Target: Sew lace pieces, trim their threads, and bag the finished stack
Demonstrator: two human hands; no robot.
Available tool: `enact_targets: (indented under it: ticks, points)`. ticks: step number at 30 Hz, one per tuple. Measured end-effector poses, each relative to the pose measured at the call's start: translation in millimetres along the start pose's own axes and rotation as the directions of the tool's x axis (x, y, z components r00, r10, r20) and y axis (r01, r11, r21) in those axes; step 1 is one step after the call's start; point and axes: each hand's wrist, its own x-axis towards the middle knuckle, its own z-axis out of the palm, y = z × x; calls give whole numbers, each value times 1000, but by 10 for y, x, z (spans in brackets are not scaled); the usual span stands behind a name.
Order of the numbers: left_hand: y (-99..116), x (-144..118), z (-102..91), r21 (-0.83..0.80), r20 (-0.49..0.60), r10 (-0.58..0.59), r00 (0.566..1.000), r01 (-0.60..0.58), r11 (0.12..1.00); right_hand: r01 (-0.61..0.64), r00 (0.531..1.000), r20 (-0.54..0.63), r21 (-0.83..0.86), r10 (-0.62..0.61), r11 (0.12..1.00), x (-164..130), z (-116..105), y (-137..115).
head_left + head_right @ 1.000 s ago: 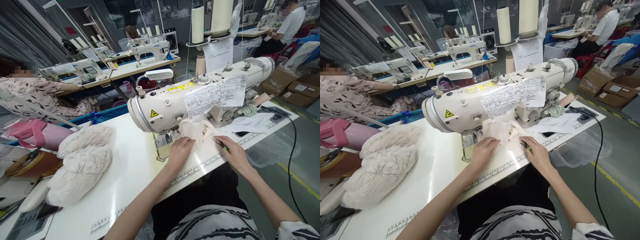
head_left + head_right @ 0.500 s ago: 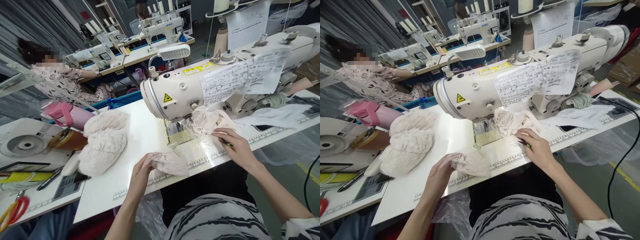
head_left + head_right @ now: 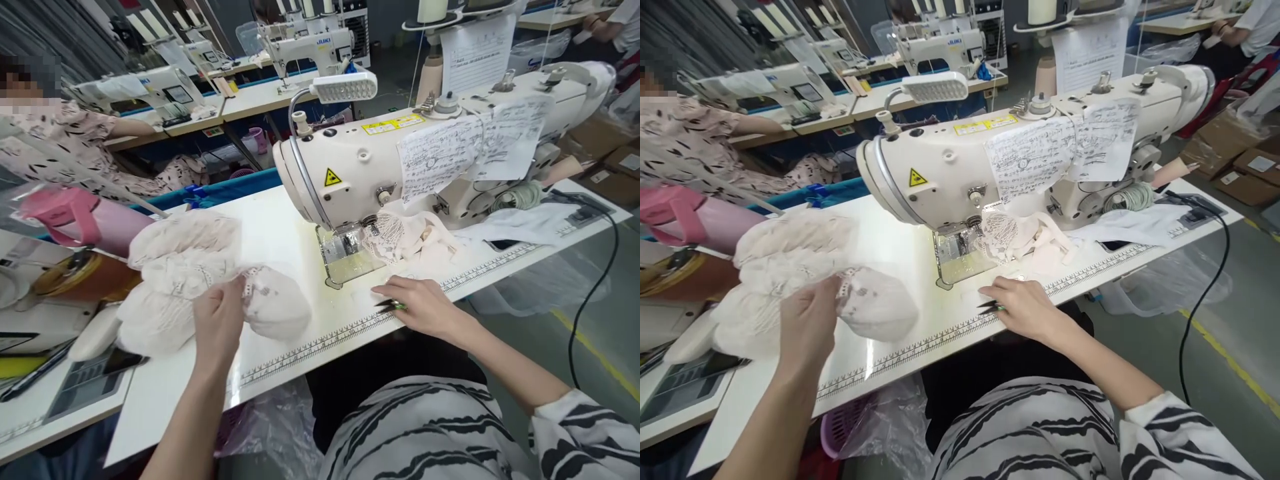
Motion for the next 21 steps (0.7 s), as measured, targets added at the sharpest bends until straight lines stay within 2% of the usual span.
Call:
enact_targets:
  ticks: [1, 3, 5, 8, 10, 12, 14, 17, 21]
  points:
    - [43, 54, -11, 89, -33, 110, 993, -107, 990, 35, 999, 0, -5, -35, 999, 70, 39, -73]
    - [131, 163, -23, 230, -66, 318, 946, -295, 927, 144, 989, -15, -24, -144, 989, 260, 173, -252]
    - [191, 255, -11, 310, -69, 430, 900, -390, 867, 205, 977, -49, -59, -208, 977, 465, 350, -443]
    - [173, 299, 56, 413, -2, 437, 899, -397, 819, 221, 968, -96, -96, -230, 970, 651, 560, -644]
    - [89, 237, 119, 482, 170, 357, 918, -394, 783, 230, 961, -128, -115, -244, 966, 655, 600, -652]
    - [-27, 120, 175, 516, 361, 211, 908, -383, 766, 216, 957, -166, -135, -237, 967, 594, 552, -539]
    - [-150, -10, 206, 510, 469, 107, 877, -368, 778, 97, 958, -254, -146, -132, 985, 519, 439, -328]
    - [-298, -145, 200, 491, 478, 145, 866, -401, 773, -161, 913, -394, -105, 108, 981, 450, 230, 68]
    - [-382, -189, 151, 468, 477, 227, 849, -464, 752, -279, 861, -448, -18, 242, 960, 396, -13, 486]
